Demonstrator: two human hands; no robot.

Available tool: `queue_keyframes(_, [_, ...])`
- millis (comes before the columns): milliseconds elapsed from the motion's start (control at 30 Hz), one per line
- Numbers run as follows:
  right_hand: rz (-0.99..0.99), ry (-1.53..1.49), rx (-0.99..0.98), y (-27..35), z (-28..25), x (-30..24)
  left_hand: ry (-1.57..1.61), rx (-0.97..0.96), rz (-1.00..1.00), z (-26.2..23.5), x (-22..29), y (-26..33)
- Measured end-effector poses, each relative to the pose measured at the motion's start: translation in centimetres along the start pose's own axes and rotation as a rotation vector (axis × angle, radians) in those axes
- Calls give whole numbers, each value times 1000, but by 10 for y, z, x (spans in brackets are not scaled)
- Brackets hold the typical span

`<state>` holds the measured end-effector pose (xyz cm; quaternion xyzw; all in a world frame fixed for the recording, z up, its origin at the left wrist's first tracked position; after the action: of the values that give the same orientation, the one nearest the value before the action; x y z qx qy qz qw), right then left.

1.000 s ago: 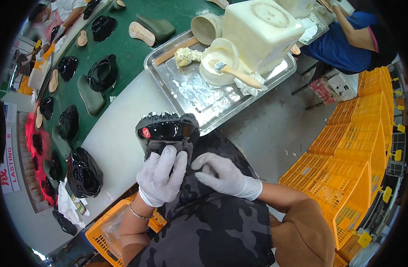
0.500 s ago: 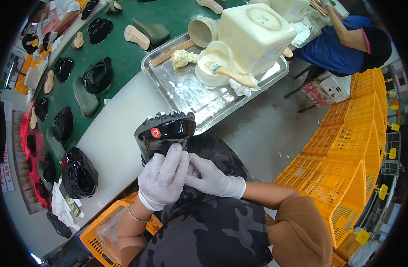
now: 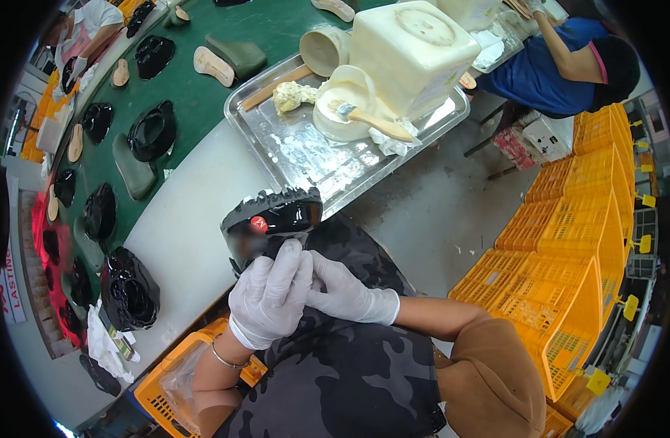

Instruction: The person repeatedly applies a white adhesive to the inner sole of black shoes using a brush. They dip the brush into a container of glue, spread it evenly on the shoe's interior, and then place the shoe on a green workbench. This process is repeated for multiple shoes throughout the video.

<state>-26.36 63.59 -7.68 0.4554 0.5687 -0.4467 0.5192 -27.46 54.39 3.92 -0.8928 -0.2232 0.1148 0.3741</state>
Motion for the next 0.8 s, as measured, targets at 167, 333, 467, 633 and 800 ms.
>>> queue_keyframes(167, [8,-42,21,-1,1,0,-7,7,1,0,0,-1])
queue_keyframes(333, [11,-62,18,-1,0,-3,-23,-4,10,1,1,2])
queue_keyframes(467, [8,-60,23,0,0,-2,-11,-9,3,2,1,1])
queue_keyframes(633, [-11,8,56,-1,0,-5,27,-45,-34,4,0,-2])
queue_keyframes(800, [25,-201,101,-5,-2,-14,-14,5,-101,4,-6,-8])
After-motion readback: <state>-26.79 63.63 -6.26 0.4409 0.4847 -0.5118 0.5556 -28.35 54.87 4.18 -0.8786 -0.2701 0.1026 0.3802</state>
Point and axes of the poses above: each hand's wrist, its own y-axis away from the middle knuckle, its own z-axis out of the palm, x = y × z, the point moved 6 cm from there along -y, towards the middle knuckle, and after that the axes turned 3 degrees about x, right-handed, at the moved point
